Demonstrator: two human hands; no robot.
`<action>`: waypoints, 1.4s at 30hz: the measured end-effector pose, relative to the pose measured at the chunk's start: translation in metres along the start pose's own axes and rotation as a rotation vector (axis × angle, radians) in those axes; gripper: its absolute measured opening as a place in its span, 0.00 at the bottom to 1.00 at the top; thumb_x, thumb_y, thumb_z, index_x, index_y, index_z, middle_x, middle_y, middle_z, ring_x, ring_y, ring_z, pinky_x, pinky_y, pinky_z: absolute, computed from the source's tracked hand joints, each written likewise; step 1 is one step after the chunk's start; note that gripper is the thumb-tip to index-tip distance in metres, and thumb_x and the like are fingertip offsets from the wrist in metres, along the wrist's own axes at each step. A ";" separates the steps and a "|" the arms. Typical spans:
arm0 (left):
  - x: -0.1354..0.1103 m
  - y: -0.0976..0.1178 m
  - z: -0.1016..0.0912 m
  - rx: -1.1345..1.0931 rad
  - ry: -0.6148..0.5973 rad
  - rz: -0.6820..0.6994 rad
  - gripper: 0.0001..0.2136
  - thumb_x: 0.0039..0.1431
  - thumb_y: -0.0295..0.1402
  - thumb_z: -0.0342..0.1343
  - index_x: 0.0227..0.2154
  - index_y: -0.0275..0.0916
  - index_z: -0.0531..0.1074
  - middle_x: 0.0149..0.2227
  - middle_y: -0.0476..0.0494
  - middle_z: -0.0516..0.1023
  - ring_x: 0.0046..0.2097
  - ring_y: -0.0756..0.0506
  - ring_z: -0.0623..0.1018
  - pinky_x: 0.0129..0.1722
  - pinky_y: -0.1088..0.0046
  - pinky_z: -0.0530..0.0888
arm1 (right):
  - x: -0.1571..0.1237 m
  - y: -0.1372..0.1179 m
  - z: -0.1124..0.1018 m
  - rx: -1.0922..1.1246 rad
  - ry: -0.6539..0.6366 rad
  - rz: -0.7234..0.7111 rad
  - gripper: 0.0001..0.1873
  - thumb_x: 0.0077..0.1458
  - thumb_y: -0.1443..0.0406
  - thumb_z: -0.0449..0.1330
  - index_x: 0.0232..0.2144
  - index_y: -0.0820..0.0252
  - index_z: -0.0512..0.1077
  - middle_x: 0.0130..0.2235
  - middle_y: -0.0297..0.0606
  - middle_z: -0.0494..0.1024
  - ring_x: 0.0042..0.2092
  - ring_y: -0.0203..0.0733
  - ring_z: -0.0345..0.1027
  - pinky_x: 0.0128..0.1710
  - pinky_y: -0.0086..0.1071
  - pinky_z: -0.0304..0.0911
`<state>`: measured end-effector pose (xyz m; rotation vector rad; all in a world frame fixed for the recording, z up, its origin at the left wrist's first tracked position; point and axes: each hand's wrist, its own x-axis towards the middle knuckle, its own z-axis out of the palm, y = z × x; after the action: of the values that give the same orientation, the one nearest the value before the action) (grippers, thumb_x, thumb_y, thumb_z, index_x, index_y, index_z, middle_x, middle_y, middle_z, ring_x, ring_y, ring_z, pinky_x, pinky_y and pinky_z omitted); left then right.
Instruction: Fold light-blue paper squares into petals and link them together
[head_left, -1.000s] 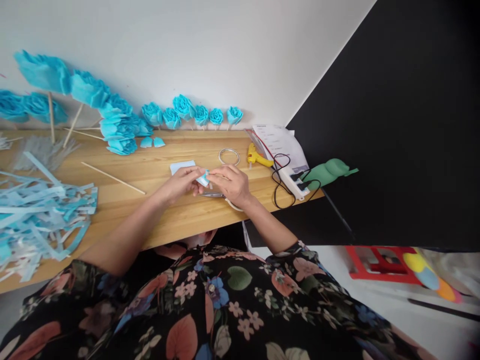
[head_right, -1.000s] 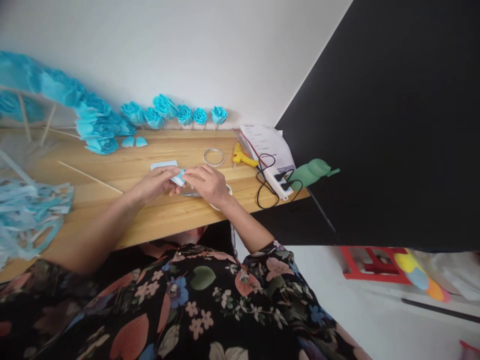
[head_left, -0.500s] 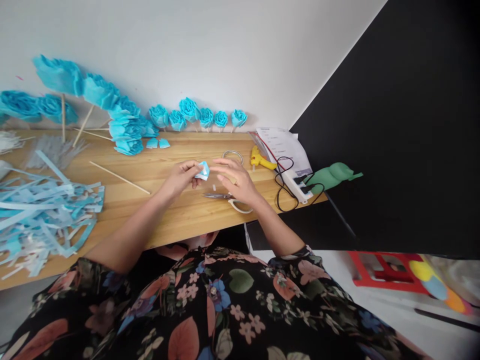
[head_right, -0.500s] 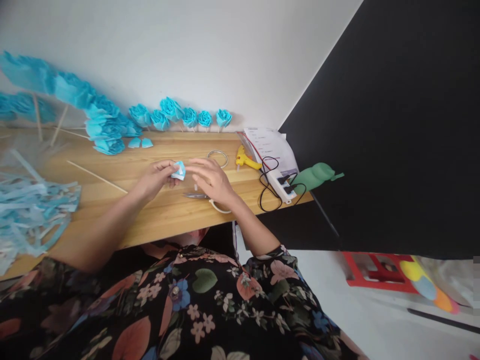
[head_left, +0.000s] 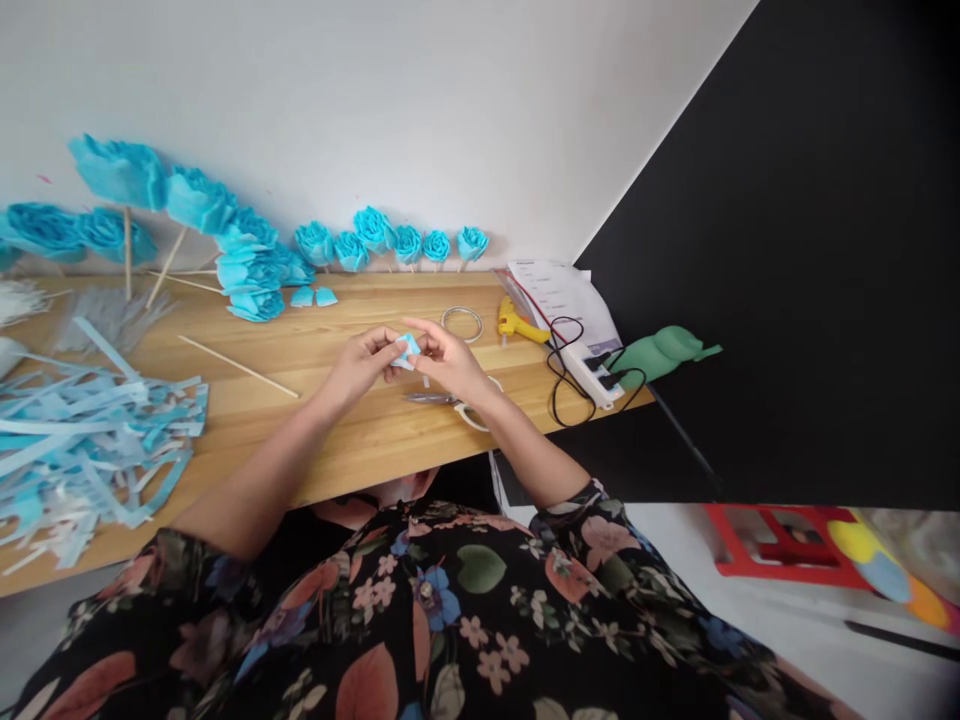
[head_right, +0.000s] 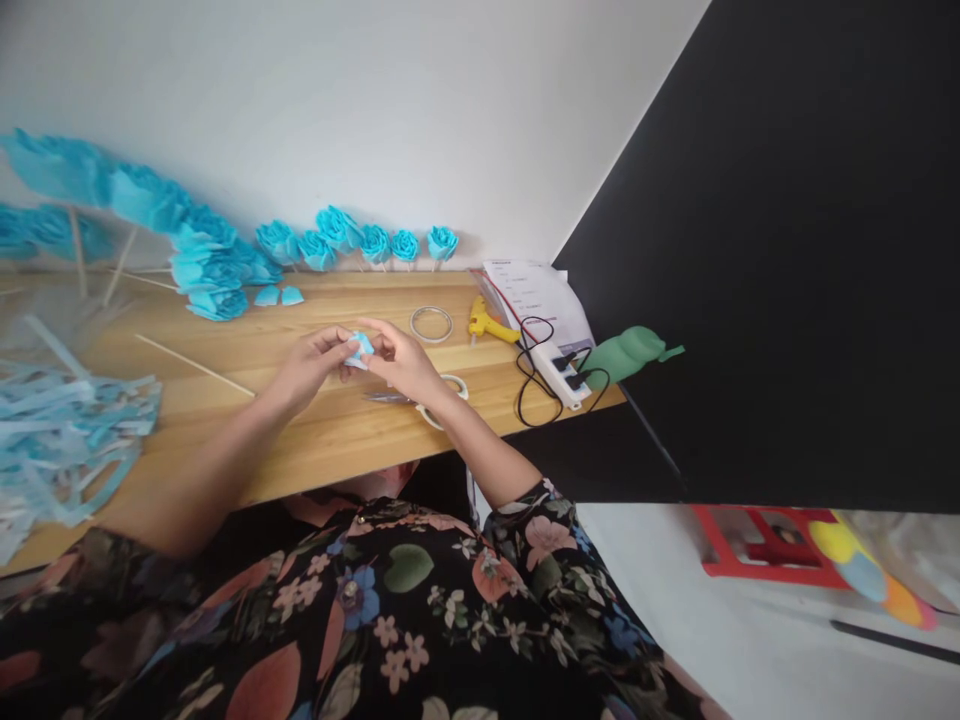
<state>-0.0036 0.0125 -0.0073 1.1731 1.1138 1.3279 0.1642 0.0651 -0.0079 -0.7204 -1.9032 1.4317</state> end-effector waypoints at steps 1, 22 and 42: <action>0.000 0.000 0.000 -0.027 0.007 -0.015 0.18 0.47 0.48 0.68 0.26 0.37 0.72 0.22 0.50 0.74 0.21 0.53 0.70 0.23 0.77 0.68 | 0.001 0.000 0.000 -0.009 -0.006 -0.009 0.29 0.56 0.64 0.62 0.60 0.56 0.66 0.33 0.29 0.75 0.33 0.33 0.66 0.34 0.28 0.64; 0.009 -0.002 -0.014 -0.184 0.069 -0.059 0.22 0.50 0.53 0.64 0.31 0.37 0.72 0.27 0.45 0.76 0.26 0.50 0.74 0.22 0.76 0.68 | 0.041 -0.003 -0.027 0.067 -0.102 -0.018 0.25 0.55 0.60 0.63 0.55 0.59 0.71 0.40 0.35 0.78 0.36 0.33 0.69 0.40 0.29 0.68; 0.009 -0.004 -0.014 0.110 0.150 -0.017 0.16 0.50 0.46 0.64 0.25 0.38 0.72 0.19 0.50 0.72 0.20 0.53 0.68 0.21 0.77 0.66 | 0.050 0.024 -0.026 0.097 -0.253 -0.037 0.24 0.55 0.57 0.63 0.53 0.59 0.74 0.41 0.37 0.80 0.42 0.37 0.72 0.45 0.31 0.68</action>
<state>-0.0172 0.0213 -0.0125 1.1554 1.3169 1.3738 0.1530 0.1247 -0.0175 -0.4735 -2.0062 1.6436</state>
